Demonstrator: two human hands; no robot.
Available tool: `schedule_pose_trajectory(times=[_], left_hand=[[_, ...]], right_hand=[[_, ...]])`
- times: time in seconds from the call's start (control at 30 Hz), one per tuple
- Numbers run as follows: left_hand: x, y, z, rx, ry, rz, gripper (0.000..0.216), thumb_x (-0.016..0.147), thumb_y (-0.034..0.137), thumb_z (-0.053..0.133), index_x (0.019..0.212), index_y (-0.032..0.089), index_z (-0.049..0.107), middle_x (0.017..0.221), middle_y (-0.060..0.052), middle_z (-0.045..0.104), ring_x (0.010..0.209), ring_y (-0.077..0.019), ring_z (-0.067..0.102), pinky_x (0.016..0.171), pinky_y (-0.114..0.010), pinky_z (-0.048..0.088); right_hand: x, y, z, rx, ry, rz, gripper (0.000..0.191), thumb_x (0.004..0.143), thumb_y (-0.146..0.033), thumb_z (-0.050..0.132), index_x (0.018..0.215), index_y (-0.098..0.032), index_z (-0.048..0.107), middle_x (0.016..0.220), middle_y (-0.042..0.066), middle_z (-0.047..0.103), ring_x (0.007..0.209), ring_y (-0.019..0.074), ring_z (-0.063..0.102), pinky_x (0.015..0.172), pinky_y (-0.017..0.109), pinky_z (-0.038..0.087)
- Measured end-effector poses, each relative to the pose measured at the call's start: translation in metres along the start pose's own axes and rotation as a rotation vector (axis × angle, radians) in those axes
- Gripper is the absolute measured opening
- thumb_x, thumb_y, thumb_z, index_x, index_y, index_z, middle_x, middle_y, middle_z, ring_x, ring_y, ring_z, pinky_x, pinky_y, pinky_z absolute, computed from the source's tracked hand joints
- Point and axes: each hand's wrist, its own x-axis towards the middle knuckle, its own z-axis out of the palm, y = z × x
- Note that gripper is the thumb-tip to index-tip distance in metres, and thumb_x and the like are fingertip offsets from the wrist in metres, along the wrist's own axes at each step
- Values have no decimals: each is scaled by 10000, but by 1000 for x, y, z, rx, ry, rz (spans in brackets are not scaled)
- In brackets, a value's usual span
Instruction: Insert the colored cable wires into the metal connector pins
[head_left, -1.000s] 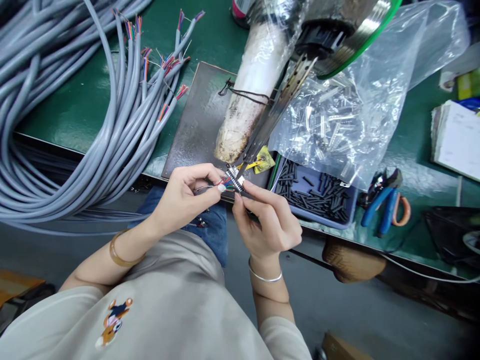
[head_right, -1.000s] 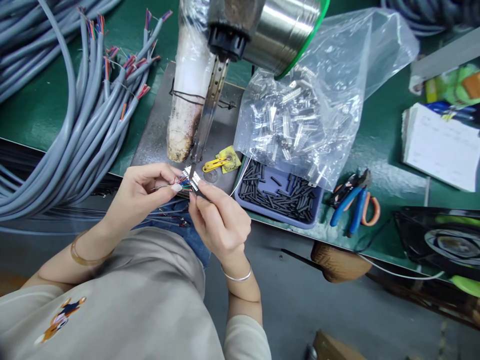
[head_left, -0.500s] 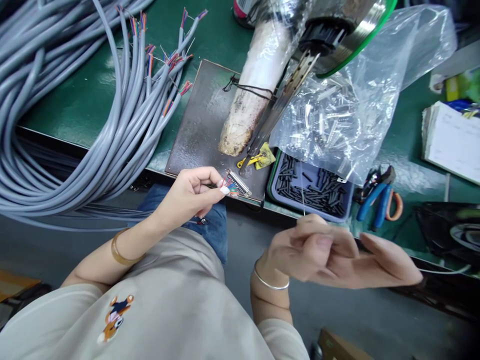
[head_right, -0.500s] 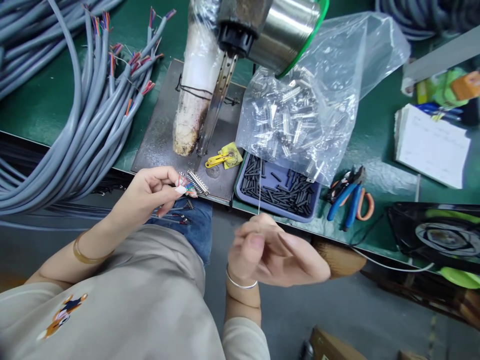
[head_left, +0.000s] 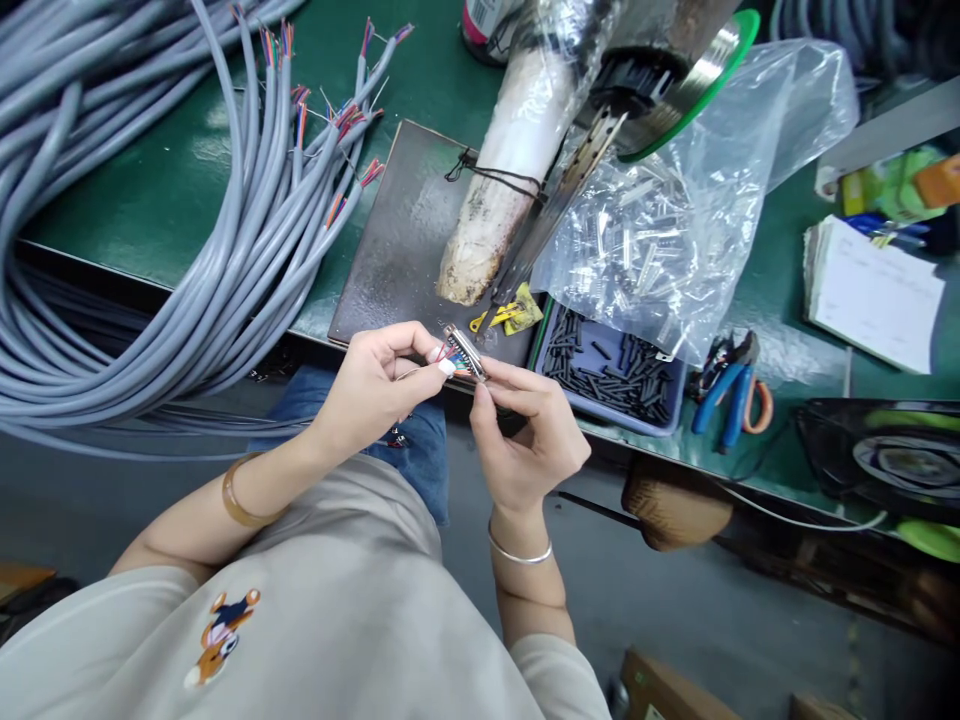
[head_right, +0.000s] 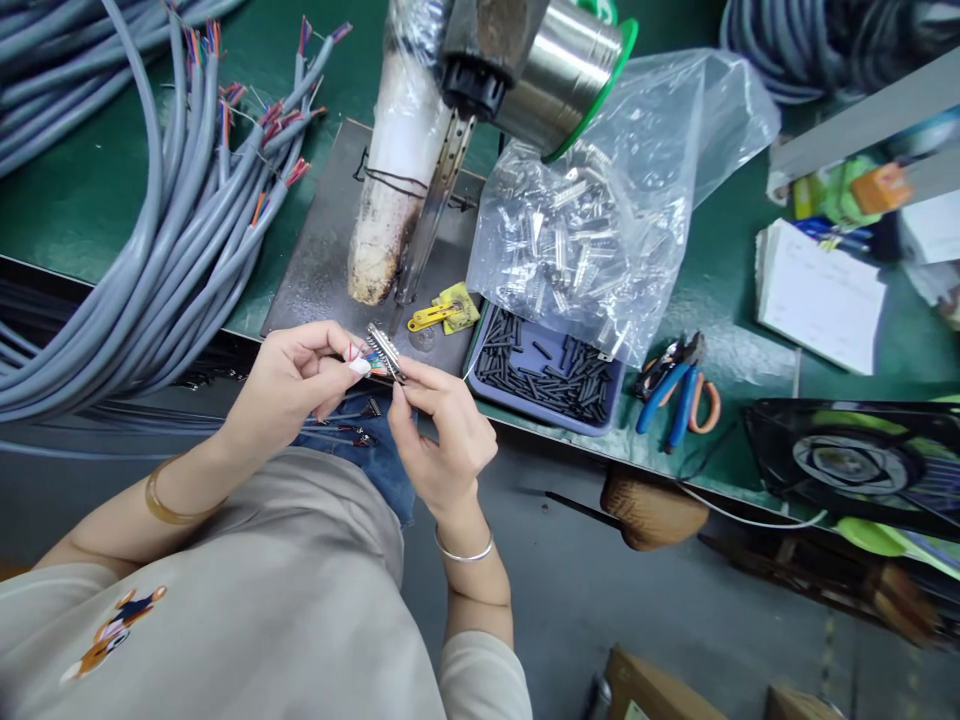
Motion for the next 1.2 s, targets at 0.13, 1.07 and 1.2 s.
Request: schedule_pose_trajectory(times=[0.13, 1.07, 1.2], left_hand=[[2, 2, 5, 43, 52, 63, 213, 709, 175, 755, 661, 186, 548, 570, 51, 529, 377, -21, 347, 333, -173, 239], [13, 5, 10, 153, 76, 157, 152, 726, 189, 704, 663, 172, 567, 727, -10, 631, 529, -54, 443, 437, -162, 331], [13, 7, 10, 118, 52, 124, 152, 739, 182, 705, 683, 175, 564, 746, 5, 639, 456, -24, 368, 397, -165, 297]], right_hand=[[0, 1, 2, -100, -7, -72, 185, 883, -85, 720, 904, -239, 620, 1045, 33, 815, 871, 166, 790, 753, 282, 643], [10, 9, 4, -48, 3, -38, 189, 866, -77, 741, 905, -237, 648, 1041, 30, 817, 882, 173, 792, 786, 292, 645], [10, 10, 4, -52, 6, -43, 186, 869, -79, 742, 904, -233, 645, 1027, 31, 817, 871, 170, 791, 779, 292, 643]])
